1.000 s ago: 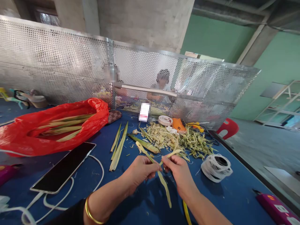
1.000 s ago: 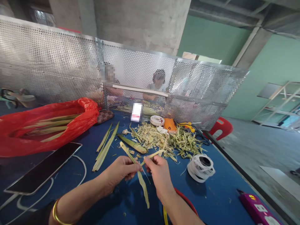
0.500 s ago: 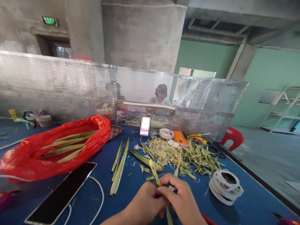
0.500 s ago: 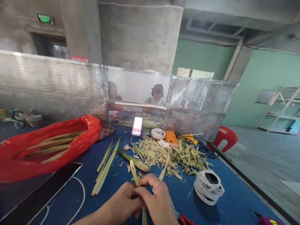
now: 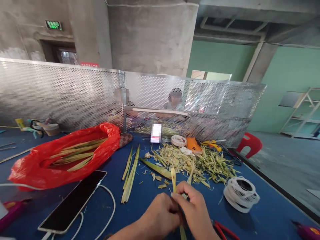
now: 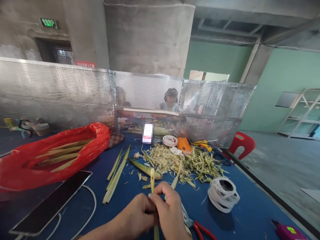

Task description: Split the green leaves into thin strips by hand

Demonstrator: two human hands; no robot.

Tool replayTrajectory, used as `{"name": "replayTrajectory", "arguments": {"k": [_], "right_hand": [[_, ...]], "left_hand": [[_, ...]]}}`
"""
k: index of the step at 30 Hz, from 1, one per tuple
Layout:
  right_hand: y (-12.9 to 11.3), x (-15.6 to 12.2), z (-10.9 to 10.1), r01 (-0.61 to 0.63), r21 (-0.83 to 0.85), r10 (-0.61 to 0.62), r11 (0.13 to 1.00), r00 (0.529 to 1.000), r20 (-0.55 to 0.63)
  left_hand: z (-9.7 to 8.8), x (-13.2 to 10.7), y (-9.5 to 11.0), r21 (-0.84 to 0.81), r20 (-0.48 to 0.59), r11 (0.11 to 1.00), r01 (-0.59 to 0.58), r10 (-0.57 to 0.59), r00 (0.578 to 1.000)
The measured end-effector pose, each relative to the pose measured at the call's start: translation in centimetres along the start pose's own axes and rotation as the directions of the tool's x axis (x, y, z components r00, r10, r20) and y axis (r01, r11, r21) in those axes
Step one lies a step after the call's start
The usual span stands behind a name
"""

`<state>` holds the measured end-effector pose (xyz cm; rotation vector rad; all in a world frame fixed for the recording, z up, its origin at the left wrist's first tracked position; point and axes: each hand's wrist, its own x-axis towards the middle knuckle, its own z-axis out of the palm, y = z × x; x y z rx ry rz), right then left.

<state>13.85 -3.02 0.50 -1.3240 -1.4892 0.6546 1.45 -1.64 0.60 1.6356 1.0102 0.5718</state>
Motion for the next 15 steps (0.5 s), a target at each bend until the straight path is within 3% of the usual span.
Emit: {"name": "replayTrajectory", "arguments": {"k": [3,6,9,13,15], "right_hand": [[-0.3,0.6,-0.8,0.003,-0.016,-0.002,1.0,1.0,0.004],[-0.1,1.2,-2.2,0.093,-0.031,-0.097,0.995,0.972,-0.213],[0.2,1.5,-3.0,0.052,0.004,-0.047,0.999,0.944,-0.325],[0.2,1.4,-2.6,0.0,-0.015,-0.001,1.0,0.997,-0.074],[0.1,1.2,-2.1,-0.01,-0.068,0.015,0.998,0.997,0.074]], "left_hand": [[-0.2,0.3,0.4,-0.159,-0.005,0.982,0.1,-0.102,0.995],[-1.1,0.4,0.8,-0.42,-0.006,0.898,0.128,-0.144,0.99],[-2.4,0.3,1.2,-0.596,-0.076,0.8,0.072,-0.146,0.986],[-3.1,0.3,1.3,-0.657,-0.159,0.753,0.042,-0.193,0.968],[-3.0,0.4,1.1,-0.651,-0.193,0.759,0.024,-0.195,0.962]]}}
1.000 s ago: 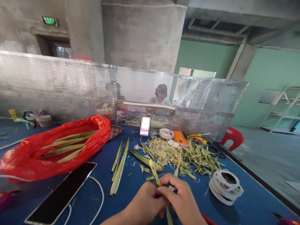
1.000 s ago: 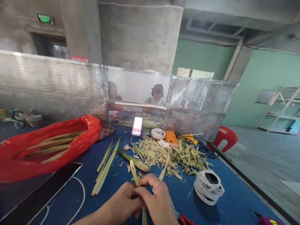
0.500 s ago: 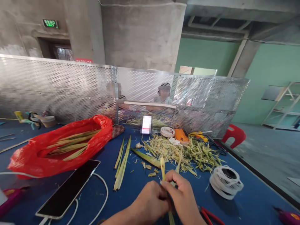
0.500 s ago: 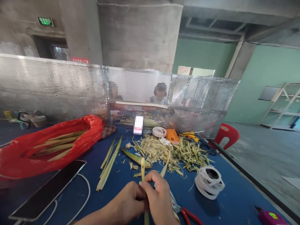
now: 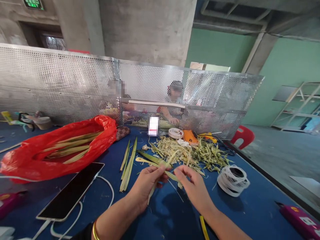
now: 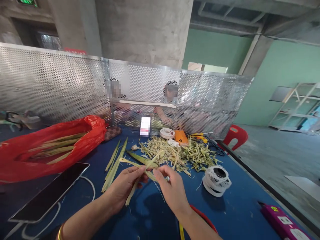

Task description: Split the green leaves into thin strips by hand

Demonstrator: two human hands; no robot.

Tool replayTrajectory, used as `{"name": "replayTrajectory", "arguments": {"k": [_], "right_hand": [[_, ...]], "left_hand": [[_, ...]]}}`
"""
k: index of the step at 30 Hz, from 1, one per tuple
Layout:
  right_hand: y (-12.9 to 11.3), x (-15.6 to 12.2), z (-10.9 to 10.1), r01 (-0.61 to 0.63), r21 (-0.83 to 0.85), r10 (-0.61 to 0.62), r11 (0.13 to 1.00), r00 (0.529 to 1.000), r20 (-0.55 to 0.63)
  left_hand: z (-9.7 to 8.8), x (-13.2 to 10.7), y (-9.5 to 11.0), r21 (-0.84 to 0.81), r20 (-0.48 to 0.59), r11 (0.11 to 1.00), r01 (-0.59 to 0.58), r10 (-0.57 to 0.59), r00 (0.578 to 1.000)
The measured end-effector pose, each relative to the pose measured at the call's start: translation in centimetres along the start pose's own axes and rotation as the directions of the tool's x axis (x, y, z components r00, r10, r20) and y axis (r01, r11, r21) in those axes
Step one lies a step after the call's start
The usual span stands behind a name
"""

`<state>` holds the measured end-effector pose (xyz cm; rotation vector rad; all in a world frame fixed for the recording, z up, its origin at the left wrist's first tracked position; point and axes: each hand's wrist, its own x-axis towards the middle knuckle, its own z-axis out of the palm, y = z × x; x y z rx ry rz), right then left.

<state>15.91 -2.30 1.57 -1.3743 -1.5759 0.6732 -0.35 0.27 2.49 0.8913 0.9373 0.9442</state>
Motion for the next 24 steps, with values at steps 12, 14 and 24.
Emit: {"name": "replayTrajectory", "arguments": {"k": [12,14,24], "right_hand": [[-0.1,-0.4,0.6,0.111,-0.096,-0.099,0.989,0.988,0.121],[-0.1,-0.4,0.6,0.049,-0.049,-0.042,0.998,0.991,0.128],[0.4,0.2,-0.4,0.052,-0.139,-0.05,0.989,0.999,0.012]], "left_hand": [[0.1,0.4,-1.2,0.029,-0.083,0.994,-0.101,0.103,0.991],[0.0,0.5,-0.9,-0.007,-0.075,0.996,-0.084,0.084,0.994],[-0.3,0.6,0.0,-0.06,-0.114,0.998,-0.032,0.025,0.993]]}}
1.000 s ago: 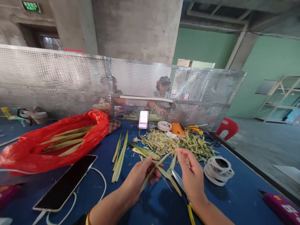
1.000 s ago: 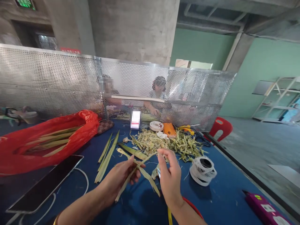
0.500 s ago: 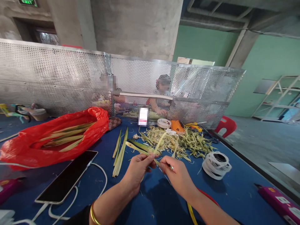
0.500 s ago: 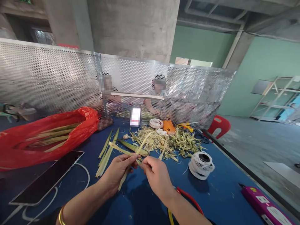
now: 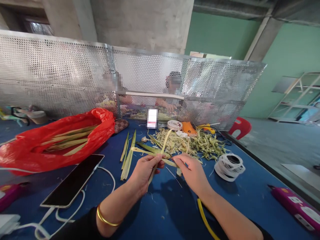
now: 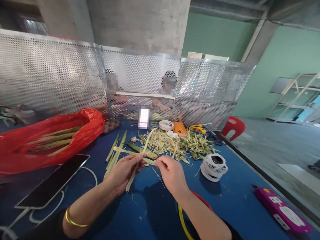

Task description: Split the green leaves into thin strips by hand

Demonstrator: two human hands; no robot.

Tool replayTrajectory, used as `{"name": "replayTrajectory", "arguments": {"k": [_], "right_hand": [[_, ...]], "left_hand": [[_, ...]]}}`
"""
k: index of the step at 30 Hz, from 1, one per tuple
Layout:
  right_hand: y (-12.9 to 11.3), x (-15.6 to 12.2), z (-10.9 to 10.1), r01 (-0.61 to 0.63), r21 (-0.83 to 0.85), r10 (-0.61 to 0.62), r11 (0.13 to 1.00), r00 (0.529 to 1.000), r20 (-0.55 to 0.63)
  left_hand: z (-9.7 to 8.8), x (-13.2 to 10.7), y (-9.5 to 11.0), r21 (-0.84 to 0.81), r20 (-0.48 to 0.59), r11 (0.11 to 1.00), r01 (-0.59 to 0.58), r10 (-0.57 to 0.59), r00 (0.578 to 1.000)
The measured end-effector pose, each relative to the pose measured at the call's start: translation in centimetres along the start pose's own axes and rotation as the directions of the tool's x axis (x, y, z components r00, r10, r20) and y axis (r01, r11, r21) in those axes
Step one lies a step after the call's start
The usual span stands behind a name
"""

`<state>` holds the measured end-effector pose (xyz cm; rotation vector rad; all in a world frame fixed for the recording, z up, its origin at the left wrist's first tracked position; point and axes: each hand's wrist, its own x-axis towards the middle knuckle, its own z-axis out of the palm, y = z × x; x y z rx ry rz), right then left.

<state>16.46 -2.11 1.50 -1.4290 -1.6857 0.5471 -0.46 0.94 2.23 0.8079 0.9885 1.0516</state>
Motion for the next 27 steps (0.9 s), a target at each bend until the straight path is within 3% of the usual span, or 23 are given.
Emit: {"name": "replayTrajectory", "arguments": {"k": [4,6,9,12,14,16,19,21,23,25,27], "right_hand": [[0.0,0.2,0.0,0.056,0.079,-0.05,0.995,0.996,-0.073],[-0.2,0.2,0.1,-0.021,0.214,0.027,0.977,0.999,-0.028],[-0.3,0.1,0.2,-0.184,0.452,0.167,0.873,0.983,0.077],[-0.3,0.2,0.2,-0.22,0.562,0.239,0.797,0.97,0.041],[-0.2,0.4,0.1,-0.165,0.552,0.24,0.817,0.969,-0.066],[-0.1,0.5,-0.1,-0.101,0.505,0.208,0.857,0.965,-0.16],[0.1,0.5,-0.2,-0.022,0.438,0.134,0.899,0.965,-0.227],[0.1,0.4,-0.3,0.024,0.399,0.077,0.917,0.969,-0.236],[-0.1,0.2,-0.3,0.072,0.363,0.014,0.929,0.973,-0.229],[-0.3,0.1,-0.3,0.12,0.339,-0.043,0.933,0.973,-0.228],[-0.5,0.0,-0.3,0.156,0.327,-0.084,0.932,0.971,-0.223]], "left_hand": [[0.7,-0.9,-0.9,0.073,0.078,0.997,0.029,-0.035,0.996],[1.2,-1.5,-1.3,0.135,0.142,0.99,0.04,-0.059,0.988],[1.7,-2.1,-1.6,0.21,0.222,0.975,0.068,-0.115,0.968],[1.7,-1.7,-1.6,0.228,0.239,0.973,0.047,-0.103,0.965],[1.2,-1.0,-1.5,0.203,0.145,0.979,0.001,-0.031,0.989],[0.6,-0.2,-1.1,0.169,-0.061,0.985,-0.04,0.051,0.997],[-0.2,0.6,-0.4,0.126,-0.32,0.973,-0.192,0.224,0.921],[-0.5,0.5,0.2,0.155,-0.386,0.927,-0.341,0.374,0.843],[-0.6,0.0,0.7,0.288,-0.293,0.847,-0.448,0.523,0.8],[-0.4,-0.6,1.0,0.488,-0.033,0.704,-0.516,0.605,0.795],[-0.1,-1.2,0.9,0.631,0.226,0.532,-0.564,0.569,0.79]]}}
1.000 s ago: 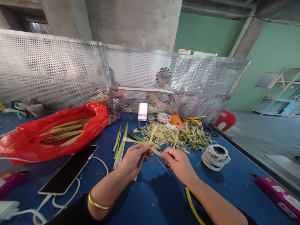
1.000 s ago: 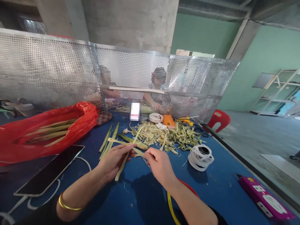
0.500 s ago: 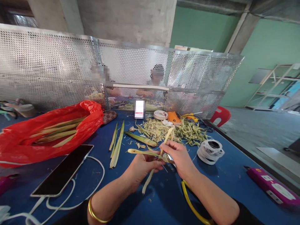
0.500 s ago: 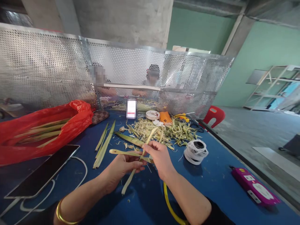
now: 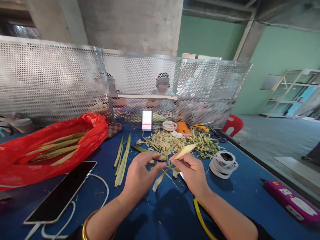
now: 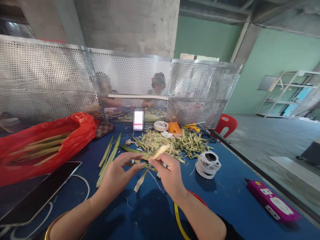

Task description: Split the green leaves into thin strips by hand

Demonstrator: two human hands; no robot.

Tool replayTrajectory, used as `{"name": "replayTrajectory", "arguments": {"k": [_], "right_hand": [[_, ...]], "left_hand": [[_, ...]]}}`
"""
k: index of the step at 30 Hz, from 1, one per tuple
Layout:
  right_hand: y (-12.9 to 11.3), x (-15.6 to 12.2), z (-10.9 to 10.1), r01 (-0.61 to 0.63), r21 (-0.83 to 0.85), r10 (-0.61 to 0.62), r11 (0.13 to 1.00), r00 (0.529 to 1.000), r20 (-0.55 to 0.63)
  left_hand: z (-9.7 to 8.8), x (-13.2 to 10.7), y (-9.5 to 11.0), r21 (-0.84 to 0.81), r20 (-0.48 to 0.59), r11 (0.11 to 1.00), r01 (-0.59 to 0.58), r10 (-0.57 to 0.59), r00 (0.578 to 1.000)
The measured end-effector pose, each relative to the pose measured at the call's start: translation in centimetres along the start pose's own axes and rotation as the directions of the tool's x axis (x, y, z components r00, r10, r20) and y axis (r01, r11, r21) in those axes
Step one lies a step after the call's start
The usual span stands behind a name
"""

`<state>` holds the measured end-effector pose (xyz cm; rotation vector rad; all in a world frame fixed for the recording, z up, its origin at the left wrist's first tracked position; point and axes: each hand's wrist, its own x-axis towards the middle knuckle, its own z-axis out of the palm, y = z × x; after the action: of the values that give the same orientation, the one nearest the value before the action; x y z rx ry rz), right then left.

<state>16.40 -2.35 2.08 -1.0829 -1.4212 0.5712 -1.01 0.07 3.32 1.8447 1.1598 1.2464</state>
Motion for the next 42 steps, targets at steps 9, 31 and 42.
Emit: {"name": "replayTrajectory", "arguments": {"k": [9,31,42], "right_hand": [[-0.7,-0.3,0.1,0.049,-0.027,-0.047,0.998,0.997,0.057],[-1.5,-2.2,0.7,0.714,-0.424,-0.542,0.557,0.699,0.466],[-0.3,-2.7,1.2,0.789,-0.539,-0.487,0.295,0.61,0.625]], "left_hand": [[1.2,-1.5,0.8,0.103,0.287,0.993,-0.057,0.026,0.958],[1.7,-0.7,0.0,-0.277,0.334,0.765,0.581,-0.49,0.805],[1.2,-0.3,-0.2,-0.529,0.358,0.504,0.683,-0.597,0.718]]}}
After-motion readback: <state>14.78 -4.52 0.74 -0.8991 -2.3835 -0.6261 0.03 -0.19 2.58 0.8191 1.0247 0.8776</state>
